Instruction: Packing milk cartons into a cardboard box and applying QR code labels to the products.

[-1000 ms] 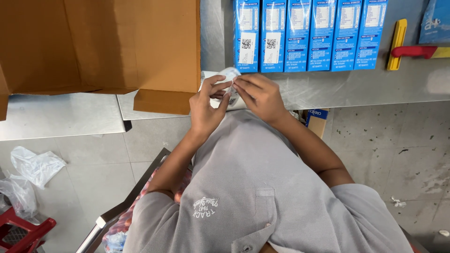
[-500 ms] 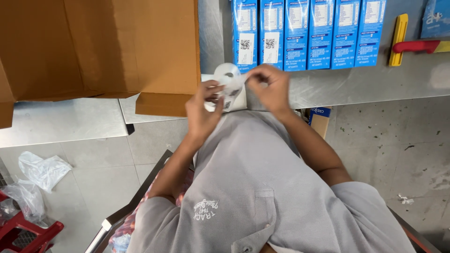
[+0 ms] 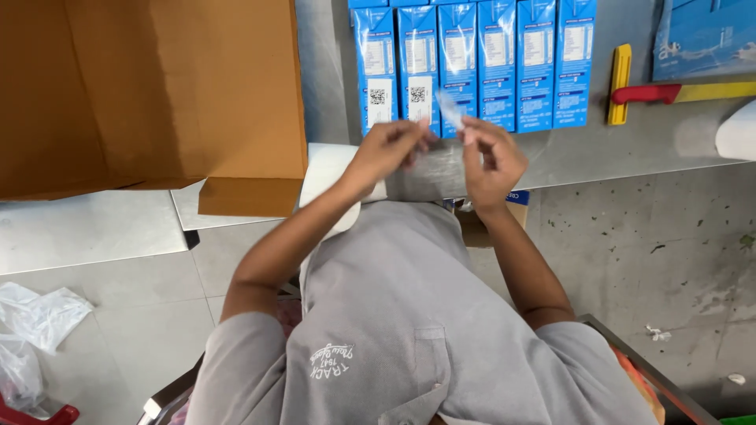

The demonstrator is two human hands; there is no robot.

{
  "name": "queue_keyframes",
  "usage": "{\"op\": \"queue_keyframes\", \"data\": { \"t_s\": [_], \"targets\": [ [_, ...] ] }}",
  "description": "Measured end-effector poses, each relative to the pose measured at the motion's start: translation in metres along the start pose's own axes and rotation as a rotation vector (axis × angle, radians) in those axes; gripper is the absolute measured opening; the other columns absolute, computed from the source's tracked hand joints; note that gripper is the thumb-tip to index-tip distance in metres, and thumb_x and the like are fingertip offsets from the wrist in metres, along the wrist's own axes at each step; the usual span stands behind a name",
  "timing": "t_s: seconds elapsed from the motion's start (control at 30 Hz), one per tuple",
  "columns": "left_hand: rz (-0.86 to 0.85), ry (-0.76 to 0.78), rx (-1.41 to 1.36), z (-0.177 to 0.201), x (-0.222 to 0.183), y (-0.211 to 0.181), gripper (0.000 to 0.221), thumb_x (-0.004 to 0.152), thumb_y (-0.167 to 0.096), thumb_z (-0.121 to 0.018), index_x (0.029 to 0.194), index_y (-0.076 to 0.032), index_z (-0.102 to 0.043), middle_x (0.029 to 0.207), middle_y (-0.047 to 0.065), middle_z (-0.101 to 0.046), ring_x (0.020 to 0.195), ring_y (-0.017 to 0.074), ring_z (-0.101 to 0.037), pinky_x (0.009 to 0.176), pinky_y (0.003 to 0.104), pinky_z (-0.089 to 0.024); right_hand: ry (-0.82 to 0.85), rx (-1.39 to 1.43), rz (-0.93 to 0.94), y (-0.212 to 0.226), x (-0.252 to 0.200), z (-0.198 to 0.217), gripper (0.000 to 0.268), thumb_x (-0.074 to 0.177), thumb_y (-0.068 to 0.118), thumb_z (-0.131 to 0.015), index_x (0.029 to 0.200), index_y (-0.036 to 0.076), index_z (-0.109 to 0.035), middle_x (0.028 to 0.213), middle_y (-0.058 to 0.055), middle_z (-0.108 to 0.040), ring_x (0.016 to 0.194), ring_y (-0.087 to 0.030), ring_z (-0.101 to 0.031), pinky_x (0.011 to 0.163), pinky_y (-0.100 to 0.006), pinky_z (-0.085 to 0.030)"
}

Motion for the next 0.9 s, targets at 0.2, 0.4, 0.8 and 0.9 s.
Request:
{"op": "queue_keyframes", "data": {
  "t_s": [0.2,0.4,0.8,0.9],
  "targets": [
    [0.173,0.107,-0.325,-0.007,0.067,0.005,0.042,0.091,-0.044,-0.073,0.101,-0.003,-0.076,0.087,0.002,-0.074,0.077,0.0108,-0.072,0.072,0.029,-0.063,0.272,-0.414,0.481,0.017,-0.003,0.006,0.01,0.089,-0.006,-0.077,0.097,-0.002,-0.072,0.115,-0.015,-0.075,0.094,-0.026,-0.077,0.078,-0.033,-0.062],
    [-0.116,0.059,0.073,-0.009,0.088,-0.015,0.025,0.091,-0.031,-0.082,0.096,-0.006,-0.08,0.087,0.006,-0.074,0.075,0.013,-0.063,0.063,0.029,-0.048,0.306,-0.499,0.52,-0.003,0.014,0.021,0.015,0.085,-0.004,-0.08,0.096,0.002,-0.073,0.115,-0.011,-0.07,0.093,-0.025,-0.075,0.076,-0.033,-0.06],
    [-0.788,-0.32,0.794,-0.015,0.105,-0.032,0.013,0.088,-0.019,-0.084,0.095,-0.009,-0.081,0.11,0.007,-0.063,0.103,0.026,-0.055,0.088,0.041,-0.046,0.486,-0.582,0.394,-0.078,0.039,0.024,0.014,0.089,0.001,-0.083,0.1,0.004,-0.075,0.117,-0.01,-0.06,0.079,-0.018,-0.066,0.066,-0.031,-0.053],
    [-0.854,-0.324,0.852,-0.018,0.106,-0.03,0.013,0.088,-0.019,-0.084,0.096,-0.008,-0.08,0.111,0.007,-0.062,0.103,0.0255,-0.055,0.086,0.041,-0.043,0.509,-0.589,0.383,-0.077,0.039,0.023,0.015,0.088,0.0,-0.082,0.101,0.003,-0.075,0.119,-0.011,-0.06,0.078,-0.018,-0.065,0.066,-0.032,-0.053]
  ]
}}
Point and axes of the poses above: each hand's wrist, its own x-axis towards the middle knuckle, its own z-axis out of the back of the hand, y = z × x, the point moved 6 cm from there along x, towards the middle knuckle
